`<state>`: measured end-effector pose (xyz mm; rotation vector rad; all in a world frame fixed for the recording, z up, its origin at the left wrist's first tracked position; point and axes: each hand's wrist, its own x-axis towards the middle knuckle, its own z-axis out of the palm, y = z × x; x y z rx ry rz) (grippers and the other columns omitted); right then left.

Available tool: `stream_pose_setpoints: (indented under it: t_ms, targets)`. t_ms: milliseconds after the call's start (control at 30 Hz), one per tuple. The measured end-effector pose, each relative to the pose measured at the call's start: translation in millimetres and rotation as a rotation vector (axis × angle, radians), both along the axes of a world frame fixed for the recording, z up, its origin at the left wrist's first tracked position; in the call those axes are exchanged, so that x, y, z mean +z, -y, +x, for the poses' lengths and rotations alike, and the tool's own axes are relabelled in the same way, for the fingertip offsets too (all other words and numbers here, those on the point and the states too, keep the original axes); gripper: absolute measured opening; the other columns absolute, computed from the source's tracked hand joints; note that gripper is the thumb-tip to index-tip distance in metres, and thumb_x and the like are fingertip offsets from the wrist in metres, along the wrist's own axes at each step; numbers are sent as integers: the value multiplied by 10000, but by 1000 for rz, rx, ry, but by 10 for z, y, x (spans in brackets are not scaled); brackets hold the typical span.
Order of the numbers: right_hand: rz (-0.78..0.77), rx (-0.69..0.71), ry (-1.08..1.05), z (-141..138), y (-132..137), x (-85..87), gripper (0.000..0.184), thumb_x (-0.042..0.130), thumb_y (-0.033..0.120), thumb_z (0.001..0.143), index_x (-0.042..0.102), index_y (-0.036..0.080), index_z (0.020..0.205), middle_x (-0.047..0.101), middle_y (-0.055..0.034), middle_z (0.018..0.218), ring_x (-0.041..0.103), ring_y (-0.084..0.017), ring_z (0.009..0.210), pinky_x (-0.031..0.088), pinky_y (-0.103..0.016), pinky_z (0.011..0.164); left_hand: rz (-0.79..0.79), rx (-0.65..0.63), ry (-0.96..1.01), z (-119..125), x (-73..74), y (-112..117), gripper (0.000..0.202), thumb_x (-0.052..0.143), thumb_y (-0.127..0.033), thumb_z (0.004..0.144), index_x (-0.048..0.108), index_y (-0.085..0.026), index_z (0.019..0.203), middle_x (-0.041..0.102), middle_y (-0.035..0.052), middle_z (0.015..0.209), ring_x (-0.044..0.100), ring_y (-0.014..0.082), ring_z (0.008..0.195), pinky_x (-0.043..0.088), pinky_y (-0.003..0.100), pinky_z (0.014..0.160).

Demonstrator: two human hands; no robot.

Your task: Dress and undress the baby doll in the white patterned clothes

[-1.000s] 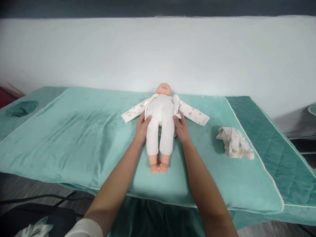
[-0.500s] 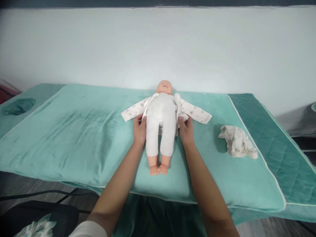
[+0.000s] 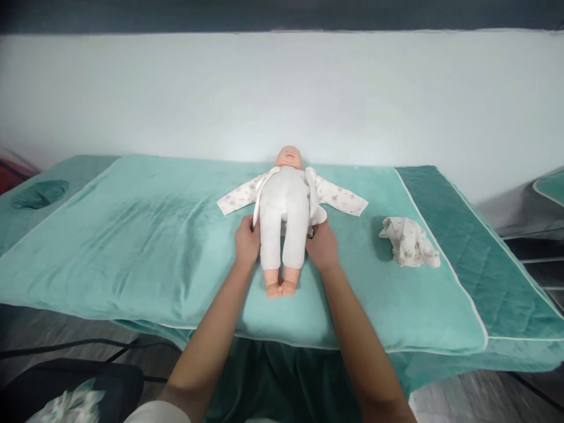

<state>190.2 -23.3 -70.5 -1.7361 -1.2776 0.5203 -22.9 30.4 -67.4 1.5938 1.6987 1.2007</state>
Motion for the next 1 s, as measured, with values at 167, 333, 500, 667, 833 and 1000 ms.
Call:
stream_pose_setpoints:
  t_ms: [167, 333, 500, 667, 833, 1000]
  targets:
    - [7, 15, -41, 30, -5, 17, 408, 658, 383, 819, 533, 213, 1167, 673, -37, 824, 600, -239, 712, 483, -399, 696, 37, -5, 51, -17, 2, 30, 186, 550, -356, 930, 674, -224, 974, 683, 23, 793, 580, 201, 707, 424, 318, 691]
    - [157, 55, -216, 69, 6, -85, 505, 604, 247, 761, 505, 227, 1256, 715, -34, 971, 650, -227, 838, 530, -392, 785, 52, 65, 93, -36, -38, 48, 167, 580, -271, 856, 679, -225, 983, 654, -16, 746, 552, 175, 666, 417, 295, 670]
    - [97, 44, -148, 65, 53, -74, 451, 600, 246, 786, 515, 238, 1229, 700, -15, 886, 632, -231, 772, 514, -396, 754, 48, 79, 108, -25, -45, 65, 165, 580, -232, 827, 669, -232, 966, 597, -37, 670, 529, 168, 626, 413, 295, 645]
    - [160, -5, -216, 39, 77, -3, 312, 649, 367, 836, 565, 225, 1102, 664, -28, 900, 618, -219, 803, 508, -377, 751, 133, 88, 215, -68, -53, -16, 195, 553, -396, 934, 643, -224, 948, 658, 9, 831, 598, 181, 780, 484, 314, 766]
    - [245, 64, -252, 382, -41, 38, 367, 525, 548, 953, 646, 203, 994, 672, -49, 963, 605, -219, 918, 496, -399, 894, 226, 181, 19, -312, -86, -386, 212, 586, -305, 891, 635, -186, 1060, 650, 135, 1168, 576, 278, 1186, 439, 438, 1090]
    - [274, -257, 172, 1213, -331, -40, 408, 521, 516, 916, 670, 159, 1046, 646, -135, 1085, 578, -274, 1026, 444, -491, 1012, 56, 310, -192, -532, -98, -703, 604, 624, -163, 790, 565, -141, 1390, 346, 258, 1615, 320, 443, 1506, 263, 648, 1198]
